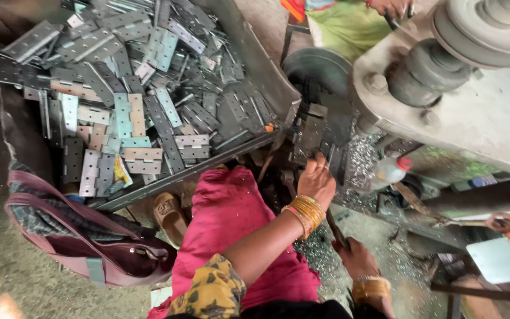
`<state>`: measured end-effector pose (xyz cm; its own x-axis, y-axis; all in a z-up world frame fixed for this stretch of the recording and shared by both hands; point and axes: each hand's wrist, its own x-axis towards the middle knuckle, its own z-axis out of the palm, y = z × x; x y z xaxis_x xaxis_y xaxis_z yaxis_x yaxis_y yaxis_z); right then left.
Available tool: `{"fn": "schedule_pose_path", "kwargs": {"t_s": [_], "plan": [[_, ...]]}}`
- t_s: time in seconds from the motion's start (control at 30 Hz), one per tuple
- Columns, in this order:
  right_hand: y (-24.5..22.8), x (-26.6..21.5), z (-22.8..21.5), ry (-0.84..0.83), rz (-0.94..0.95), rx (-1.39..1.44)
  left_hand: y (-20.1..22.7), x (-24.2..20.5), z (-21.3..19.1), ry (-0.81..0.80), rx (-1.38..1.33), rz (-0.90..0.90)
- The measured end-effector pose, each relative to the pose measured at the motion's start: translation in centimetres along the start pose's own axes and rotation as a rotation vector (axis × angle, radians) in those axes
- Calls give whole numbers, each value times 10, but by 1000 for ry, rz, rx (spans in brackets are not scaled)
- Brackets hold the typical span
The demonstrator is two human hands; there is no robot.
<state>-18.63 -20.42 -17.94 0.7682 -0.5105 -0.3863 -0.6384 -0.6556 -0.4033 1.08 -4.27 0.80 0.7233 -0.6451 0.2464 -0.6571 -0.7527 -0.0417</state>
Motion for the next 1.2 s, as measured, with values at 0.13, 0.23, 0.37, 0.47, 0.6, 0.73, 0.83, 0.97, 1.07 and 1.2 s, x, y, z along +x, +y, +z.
{"fn": "schedule_pose_path", "kwargs": {"t_s": [0.13,0.23,0.37,0.47,0.6,0.73,0.83,0.97,1.07,1.2], "plan": [[1,-7,18,100,-66,103,10,1,10,-15,-61,-27],[-9,-8,20,-23,-31,77,0,3,9,42,-91,-56],[-7,-7,-3,-66,11,22,-1,20,6,-105,-83,-33],[-1,-10,-7,97,-107,57,7,25,9,-126,-107,-27],[13,-9,16,89,-74,76,16,22,21,237,-335,-230],[4,12,46,-62,-4,162,-6,20,21,55,-164,-101],[18,-3,43,41,-26,200,4,13,17,76,-154,-105],[-1,15,4,-179,111,181,-10,35,6,-50,-156,-93],[3,-1,-4,-166,92,95,-2,40,14,-124,-63,-78],[2,-7,15,128,-135,81,6,50,23,-32,-49,-159]]}}
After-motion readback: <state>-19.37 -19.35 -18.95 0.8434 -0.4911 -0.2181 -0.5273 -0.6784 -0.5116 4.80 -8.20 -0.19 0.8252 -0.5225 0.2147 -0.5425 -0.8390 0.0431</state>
